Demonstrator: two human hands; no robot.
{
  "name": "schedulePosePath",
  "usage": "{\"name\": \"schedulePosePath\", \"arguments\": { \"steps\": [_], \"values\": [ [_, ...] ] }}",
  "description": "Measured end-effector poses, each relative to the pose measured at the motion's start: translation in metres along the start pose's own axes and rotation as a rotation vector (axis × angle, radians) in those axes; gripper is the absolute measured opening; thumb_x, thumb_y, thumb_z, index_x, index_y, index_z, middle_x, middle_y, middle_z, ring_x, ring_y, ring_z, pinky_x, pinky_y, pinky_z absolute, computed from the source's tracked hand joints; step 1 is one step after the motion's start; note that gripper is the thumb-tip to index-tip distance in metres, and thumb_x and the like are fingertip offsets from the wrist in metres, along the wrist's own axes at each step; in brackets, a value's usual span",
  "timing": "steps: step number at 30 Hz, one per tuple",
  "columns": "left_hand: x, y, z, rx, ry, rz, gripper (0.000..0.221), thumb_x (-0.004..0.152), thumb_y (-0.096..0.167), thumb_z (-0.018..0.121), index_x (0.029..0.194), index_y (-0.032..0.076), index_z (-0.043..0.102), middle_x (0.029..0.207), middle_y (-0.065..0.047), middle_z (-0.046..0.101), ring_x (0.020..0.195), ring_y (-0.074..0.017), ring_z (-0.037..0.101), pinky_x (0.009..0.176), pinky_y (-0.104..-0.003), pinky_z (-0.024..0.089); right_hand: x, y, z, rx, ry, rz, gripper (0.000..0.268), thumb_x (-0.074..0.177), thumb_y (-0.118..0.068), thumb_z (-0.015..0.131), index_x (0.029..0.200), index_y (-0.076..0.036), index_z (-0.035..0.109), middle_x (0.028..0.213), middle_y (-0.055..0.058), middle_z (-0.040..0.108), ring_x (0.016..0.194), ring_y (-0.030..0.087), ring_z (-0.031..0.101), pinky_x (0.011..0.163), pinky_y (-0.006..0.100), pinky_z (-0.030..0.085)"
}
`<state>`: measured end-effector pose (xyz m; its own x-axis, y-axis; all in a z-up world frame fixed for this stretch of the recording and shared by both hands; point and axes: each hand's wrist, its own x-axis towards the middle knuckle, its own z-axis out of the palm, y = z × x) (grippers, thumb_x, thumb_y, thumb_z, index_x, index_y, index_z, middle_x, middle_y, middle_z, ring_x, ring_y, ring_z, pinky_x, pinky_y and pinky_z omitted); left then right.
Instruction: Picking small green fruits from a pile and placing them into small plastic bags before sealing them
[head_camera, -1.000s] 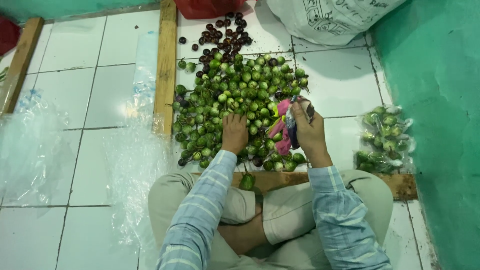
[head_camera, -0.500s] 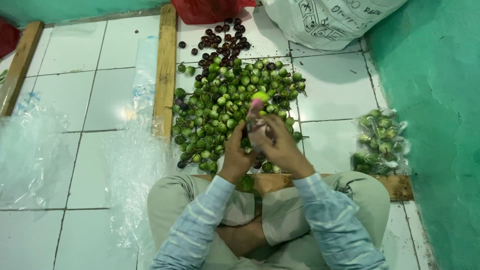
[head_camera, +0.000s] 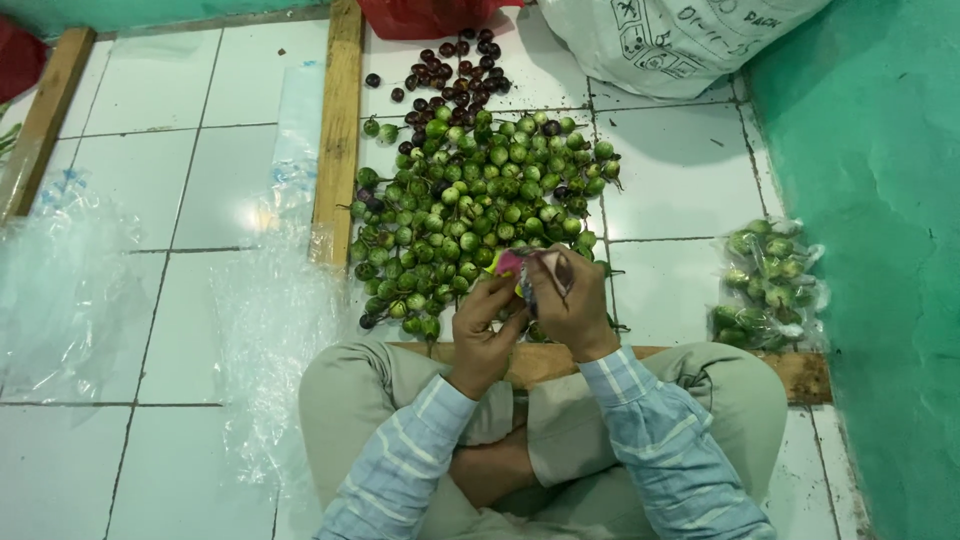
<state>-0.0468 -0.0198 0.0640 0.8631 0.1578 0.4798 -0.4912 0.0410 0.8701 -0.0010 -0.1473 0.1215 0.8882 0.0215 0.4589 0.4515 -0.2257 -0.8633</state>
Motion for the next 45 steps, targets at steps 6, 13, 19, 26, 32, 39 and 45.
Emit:
{"name": "schedulePosePath", "arguments": {
  "steps": [6,13,19,26,32,39,45],
  "values": [
    [0.008,0.007,-0.002,-0.243,0.164,-0.296,0.017,0.102,0.000,0.060,0.103,-0.009,0.075,0.106,-0.020,0.074,0.104,-0.0219,0.070,0.083,-0.040,0.056,-0.010,0.027,0.000,0.074,-0.011,-0.104,0.047,0.103,-0.018,0.057,0.058,-0.011,0.045,0.045,0.015,0.044,0.038,0.029,0.047,0.058,0.032,0.050],
    [0.007,-0.009,-0.013,-0.195,0.208,-0.354,0.016,0.104,-0.001,0.056,0.101,-0.008,0.071,0.102,-0.023,0.073,0.102,-0.0180,0.061,0.083,-0.042,0.053,0.000,-0.061,0.008,0.335,-0.076,0.546,0.060,0.105,-0.034,0.045,0.140,0.015,0.044,0.131,0.037,0.059,0.127,0.043,0.056,0.113,0.059,0.039],
    [-0.014,-0.046,-0.016,-0.308,0.215,-0.444,0.016,0.104,0.003,0.059,0.104,-0.006,0.072,0.090,-0.016,0.075,0.081,-0.0128,0.063,0.071,-0.034,0.056,-0.016,0.012,0.020,-0.159,-0.169,0.040,0.037,0.102,-0.036,0.066,0.077,-0.011,0.057,0.065,0.008,0.051,0.057,0.029,0.060,0.059,0.032,0.050],
    [-0.004,-0.036,-0.011,-0.529,0.223,-0.541,0.013,0.104,0.004,0.058,0.102,-0.003,0.070,0.086,-0.017,0.074,0.072,-0.0179,0.070,0.064,-0.031,0.058,-0.008,-0.006,0.007,0.118,-0.015,0.171,0.042,0.105,-0.031,0.061,0.069,-0.011,0.052,0.056,0.007,0.053,0.055,0.018,0.057,0.061,0.029,0.047],
    [-0.011,-0.065,-0.019,-0.439,0.250,-0.574,0.014,0.104,0.014,0.063,0.100,0.002,0.067,0.082,-0.012,0.075,0.069,-0.0148,0.073,0.060,-0.026,0.060,-0.008,-0.014,0.002,0.283,-0.190,0.420,0.022,0.099,-0.025,0.064,0.089,-0.006,0.064,0.082,0.009,0.067,0.084,0.021,0.060,0.086,0.040,0.049],
    [0.008,-0.020,-0.020,-0.234,0.164,-0.469,0.023,0.106,0.013,0.061,0.089,-0.001,0.069,0.071,-0.012,0.070,0.065,-0.0110,0.065,0.053,-0.026,0.053,-0.027,0.044,0.025,0.210,-0.206,0.290,0.016,0.091,-0.021,0.081,0.090,-0.008,0.074,0.075,0.008,0.074,0.080,0.008,0.064,0.078,0.028,0.051],
    [-0.006,-0.052,-0.022,-0.499,0.038,-0.590,0.022,0.089,-0.002,0.078,0.105,-0.001,0.063,0.096,-0.008,0.069,0.084,-0.0166,0.072,0.066,-0.028,0.065,-0.020,0.053,0.007,0.116,-0.177,0.181,0.018,0.099,-0.019,0.073,0.088,-0.004,0.074,0.078,0.018,0.068,0.083,0.024,0.071,0.079,0.036,0.053]
  ]
}}
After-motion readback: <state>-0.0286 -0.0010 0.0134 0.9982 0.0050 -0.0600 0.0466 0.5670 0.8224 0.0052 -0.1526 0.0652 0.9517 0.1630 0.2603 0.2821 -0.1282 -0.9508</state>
